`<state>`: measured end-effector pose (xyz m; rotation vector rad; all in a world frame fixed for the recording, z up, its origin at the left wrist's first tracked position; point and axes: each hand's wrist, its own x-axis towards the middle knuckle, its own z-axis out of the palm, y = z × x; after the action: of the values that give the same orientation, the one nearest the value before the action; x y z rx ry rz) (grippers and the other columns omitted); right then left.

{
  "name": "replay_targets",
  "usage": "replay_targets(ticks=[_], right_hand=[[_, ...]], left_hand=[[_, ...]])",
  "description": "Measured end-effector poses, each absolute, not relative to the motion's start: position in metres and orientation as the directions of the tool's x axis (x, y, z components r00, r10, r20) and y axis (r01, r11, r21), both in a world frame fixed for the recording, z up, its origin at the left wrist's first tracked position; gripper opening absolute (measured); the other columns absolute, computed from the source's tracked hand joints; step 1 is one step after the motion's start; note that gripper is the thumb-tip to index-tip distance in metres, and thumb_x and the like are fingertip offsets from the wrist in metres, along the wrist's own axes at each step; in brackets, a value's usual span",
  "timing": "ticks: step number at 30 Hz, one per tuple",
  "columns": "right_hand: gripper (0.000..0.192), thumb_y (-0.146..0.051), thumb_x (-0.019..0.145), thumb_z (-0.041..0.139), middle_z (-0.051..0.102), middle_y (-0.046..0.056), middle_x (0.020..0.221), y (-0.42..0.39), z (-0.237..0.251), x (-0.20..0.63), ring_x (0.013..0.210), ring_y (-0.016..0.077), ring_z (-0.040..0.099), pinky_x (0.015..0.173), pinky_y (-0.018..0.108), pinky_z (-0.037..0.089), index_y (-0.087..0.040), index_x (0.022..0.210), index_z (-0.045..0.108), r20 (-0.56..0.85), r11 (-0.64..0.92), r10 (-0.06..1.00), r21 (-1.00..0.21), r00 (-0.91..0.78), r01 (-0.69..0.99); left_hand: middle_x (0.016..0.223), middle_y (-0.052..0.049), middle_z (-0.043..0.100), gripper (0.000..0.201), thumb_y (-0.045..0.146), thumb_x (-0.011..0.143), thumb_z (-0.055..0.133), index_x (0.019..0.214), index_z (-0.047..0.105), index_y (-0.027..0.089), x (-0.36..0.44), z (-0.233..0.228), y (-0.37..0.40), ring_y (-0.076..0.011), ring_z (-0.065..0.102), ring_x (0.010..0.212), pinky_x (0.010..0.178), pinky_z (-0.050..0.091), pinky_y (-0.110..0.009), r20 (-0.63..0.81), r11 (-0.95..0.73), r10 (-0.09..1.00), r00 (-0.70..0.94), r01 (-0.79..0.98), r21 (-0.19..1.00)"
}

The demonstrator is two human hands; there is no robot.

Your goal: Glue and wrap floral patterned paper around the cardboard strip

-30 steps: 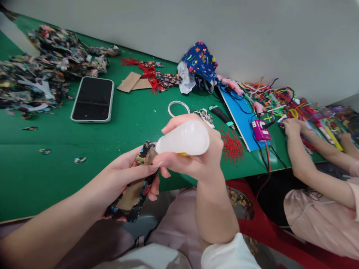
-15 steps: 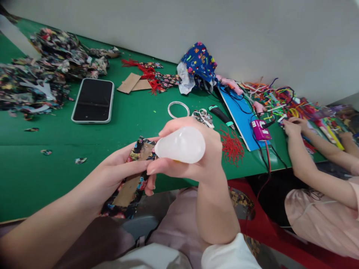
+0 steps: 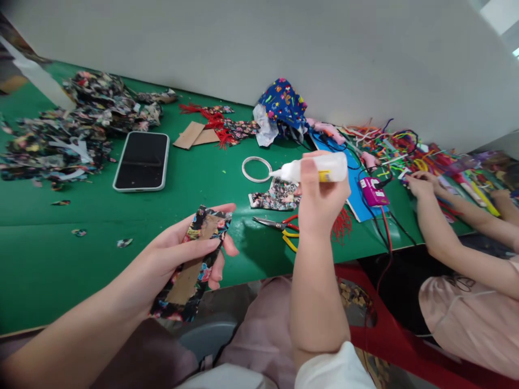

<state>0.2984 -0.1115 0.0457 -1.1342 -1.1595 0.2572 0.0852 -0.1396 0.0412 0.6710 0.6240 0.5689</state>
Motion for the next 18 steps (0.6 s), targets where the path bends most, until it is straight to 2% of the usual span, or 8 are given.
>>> replay_targets(ticks=[1,3,6,8,10,14,18], right_hand=[[0.02,-0.041,0.079,0.059,0.058,-0.005,0.068,-0.106,0.043,0.302,0.042,0.0053,0.047,0.038,0.02,0.038,-0.021,0.081,0.058,0.536,0.466,0.61,-0.839,0.584,0.283],[0.024,-0.041,0.075,0.061,0.058,-0.005,0.062,-0.096,0.037,0.305,0.046,0.0075,0.053,0.042,0.02,0.045,-0.02,0.084,0.057,0.33,0.419,0.659,-0.907,0.676,0.034],[0.029,-0.034,0.067,0.068,0.067,-0.002,0.075,-0.086,0.026,0.302,0.068,0.0111,0.064,0.06,0.024,0.053,-0.021,0.088,0.054,0.062,0.254,0.856,-0.915,0.513,-0.314],[0.03,-0.024,0.061,0.071,0.069,-0.002,0.086,-0.083,0.017,0.295,0.08,0.0119,0.064,0.067,0.026,0.052,-0.023,0.085,0.053,0.004,0.189,0.915,-0.888,0.404,-0.419],[0.035,-0.015,0.056,0.073,0.068,-0.005,0.088,-0.082,0.01,0.287,0.083,0.011,0.063,0.07,0.025,0.051,-0.025,0.084,0.054,-0.009,0.159,0.937,-0.88,0.349,-0.448],[0.055,-0.011,0.055,0.074,0.066,-0.005,0.097,-0.083,0.001,0.27,0.092,0.0115,0.06,0.08,0.026,0.048,-0.032,0.103,0.059,0.034,0.117,0.973,-0.925,0.228,-0.363],[0.042,-0.015,0.056,0.076,0.065,-0.003,0.098,-0.085,-0.001,0.259,0.092,0.0131,0.059,0.081,0.027,0.048,-0.028,0.095,0.066,0.086,0.138,0.979,-0.946,0.183,-0.294]], left_hand=[[0.081,-0.003,0.065,0.056,0.019,0.079,0.059,0.132,0.04,0.02,0.085,0.042,-0.139,-0.0122,0.059,0.054,0.05,0.052,-0.026,-0.337,0.642,0.665,0.667,-0.279,0.715],[0.08,-0.003,0.065,0.056,0.019,0.078,0.059,0.131,0.041,0.019,0.084,0.043,-0.138,-0.0119,0.058,0.053,0.048,0.051,-0.025,-0.339,0.623,0.692,0.637,-0.291,0.726],[0.078,-0.003,0.065,0.058,0.019,0.076,0.06,0.131,0.041,0.017,0.084,0.046,-0.137,-0.0122,0.058,0.051,0.046,0.051,-0.025,-0.335,0.588,0.739,0.585,-0.316,0.745],[0.076,-0.003,0.065,0.061,0.02,0.075,0.061,0.132,0.041,0.017,0.082,0.047,-0.135,-0.0124,0.058,0.05,0.045,0.05,-0.025,-0.325,0.564,0.766,0.554,-0.338,0.753],[0.076,-0.003,0.065,0.061,0.019,0.075,0.062,0.133,0.041,0.017,0.08,0.048,-0.134,-0.0122,0.057,0.05,0.044,0.05,-0.025,-0.314,0.539,0.792,0.524,-0.357,0.763],[0.076,-0.003,0.066,0.062,0.02,0.074,0.063,0.132,0.042,0.016,0.074,0.052,-0.131,-0.0123,0.057,0.05,0.044,0.05,-0.024,-0.297,0.491,0.83,0.472,-0.368,0.79],[0.076,-0.003,0.066,0.058,0.018,0.075,0.06,0.13,0.043,0.015,0.069,0.056,-0.129,-0.0124,0.057,0.049,0.044,0.05,-0.025,-0.272,0.442,0.867,0.417,-0.392,0.807]])
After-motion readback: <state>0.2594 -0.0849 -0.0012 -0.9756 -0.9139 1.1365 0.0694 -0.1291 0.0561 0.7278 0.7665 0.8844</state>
